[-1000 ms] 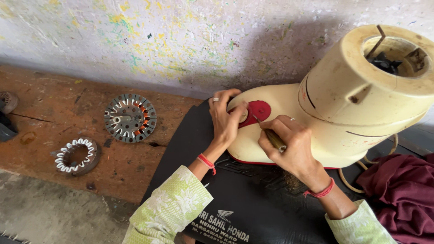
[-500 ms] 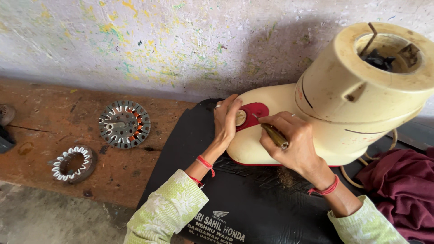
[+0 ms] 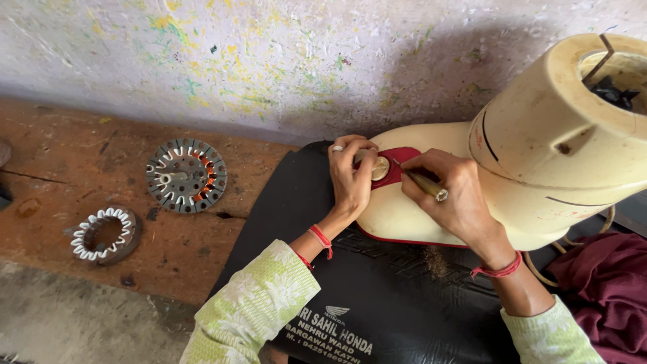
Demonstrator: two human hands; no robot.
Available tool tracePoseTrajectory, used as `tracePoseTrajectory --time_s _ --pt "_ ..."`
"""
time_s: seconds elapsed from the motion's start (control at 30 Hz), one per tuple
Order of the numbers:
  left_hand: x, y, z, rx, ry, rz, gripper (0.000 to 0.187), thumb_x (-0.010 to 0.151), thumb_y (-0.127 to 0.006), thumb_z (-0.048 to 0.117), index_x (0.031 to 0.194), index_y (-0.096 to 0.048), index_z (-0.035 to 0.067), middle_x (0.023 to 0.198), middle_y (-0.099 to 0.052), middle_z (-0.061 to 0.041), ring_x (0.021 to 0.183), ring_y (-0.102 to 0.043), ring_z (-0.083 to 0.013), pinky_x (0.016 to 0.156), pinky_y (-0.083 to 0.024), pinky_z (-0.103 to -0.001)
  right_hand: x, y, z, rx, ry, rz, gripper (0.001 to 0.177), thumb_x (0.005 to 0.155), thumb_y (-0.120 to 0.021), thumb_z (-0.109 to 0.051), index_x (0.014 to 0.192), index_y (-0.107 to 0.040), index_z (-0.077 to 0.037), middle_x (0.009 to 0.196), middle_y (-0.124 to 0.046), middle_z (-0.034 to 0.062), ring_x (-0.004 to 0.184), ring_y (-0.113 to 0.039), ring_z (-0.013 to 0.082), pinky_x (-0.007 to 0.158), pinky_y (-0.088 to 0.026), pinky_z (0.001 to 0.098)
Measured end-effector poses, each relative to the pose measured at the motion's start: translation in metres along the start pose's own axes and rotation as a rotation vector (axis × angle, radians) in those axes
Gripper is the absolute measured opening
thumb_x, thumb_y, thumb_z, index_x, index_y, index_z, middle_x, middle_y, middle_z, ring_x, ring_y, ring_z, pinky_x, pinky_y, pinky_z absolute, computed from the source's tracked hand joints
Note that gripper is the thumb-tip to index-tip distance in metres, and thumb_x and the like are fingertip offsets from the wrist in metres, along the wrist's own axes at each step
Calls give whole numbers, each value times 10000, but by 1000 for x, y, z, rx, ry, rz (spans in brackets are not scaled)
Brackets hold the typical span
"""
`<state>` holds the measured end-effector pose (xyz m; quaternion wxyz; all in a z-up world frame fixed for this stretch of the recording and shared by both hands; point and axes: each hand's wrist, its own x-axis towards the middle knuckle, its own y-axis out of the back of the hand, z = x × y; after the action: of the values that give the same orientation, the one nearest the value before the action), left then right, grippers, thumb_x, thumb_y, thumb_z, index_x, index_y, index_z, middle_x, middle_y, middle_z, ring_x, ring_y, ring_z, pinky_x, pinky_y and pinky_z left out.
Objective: The person uses a screwdriver to scrape residue from the surface of a cream-colored appliance, then wipes the appliance with a maroon cloth. The person rotates the appliance to access different areas while cleaning.
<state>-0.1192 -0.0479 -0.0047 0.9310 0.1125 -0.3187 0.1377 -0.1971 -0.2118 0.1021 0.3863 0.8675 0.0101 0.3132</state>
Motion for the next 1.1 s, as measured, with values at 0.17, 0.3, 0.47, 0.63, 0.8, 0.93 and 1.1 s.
tracePoseTrajectory --time_s 0.17,0.3,0.47,0.63,0.8,0.93,1.1 --pt "-4 8 21 24 -63 14 56 882 -711 91 857 -718 41 963 -646 -62 962 -549 -247 845 -466 -392 -6 1 -3 22 40 20 159 806 -772 -43 960 -749 -13 868 -727 121 713 -723 237 666 -566 349" --pt "-5 16 35 52 -170 -2 63 846 -742 102 861 -727 43 922 -632 -67 928 -536 -248 803 -464 -390 -2 -2 -3 -29 135 49 182 800 -779 -39 973 -747 7 884 -726 152 740 -711 271 686 -563 365" --pt "-5 17 38 41 -127 -34 101 872 -721 146 874 -739 47 924 -651 -57 932 -543 -236 815 -465 -390 4 -5 -1 25 20 53 145 872 -776 -58 995 -751 14 891 -760 136 727 -751 224 681 -588 337" --pt "-4 16 32 -13 -83 -69 175 918 -648 184 941 -766 56 956 -649 -59 962 -538 -234 823 -486 -381 8 -1 -3 30 -76 53 136 865 -775 -59 986 -763 1 885 -767 123 730 -764 204 680 -604 317" --pt "-4 15 22 -28 -109 -108 212 929 -610 148 988 -787 49 1002 -657 -79 986 -543 -240 877 -482 -397 17 1 0 49 25 -55 198 802 -778 -23 1000 -771 -14 928 -753 118 782 -747 218 724 -588 332" --pt "-3 15 20 -34 -103 -99 226 933 -598 155 990 -791 53 1038 -659 -81 1013 -552 -239 900 -486 -396 12 8 -3 11 -31 -97 174 808 -791 -39 981 -773 -36 890 -764 89 753 -757 210 711 -590 331" --pt "-3 14 21 -15 -95 -125 238 946 -598 162 1016 -804 65 1042 -655 -79 1003 -546 -244 905 -486 -399 16 -1 0 -16 22 -78 232 798 -772 -14 1030 -769 -24 934 -743 117 762 -735 232 694 -585 345"
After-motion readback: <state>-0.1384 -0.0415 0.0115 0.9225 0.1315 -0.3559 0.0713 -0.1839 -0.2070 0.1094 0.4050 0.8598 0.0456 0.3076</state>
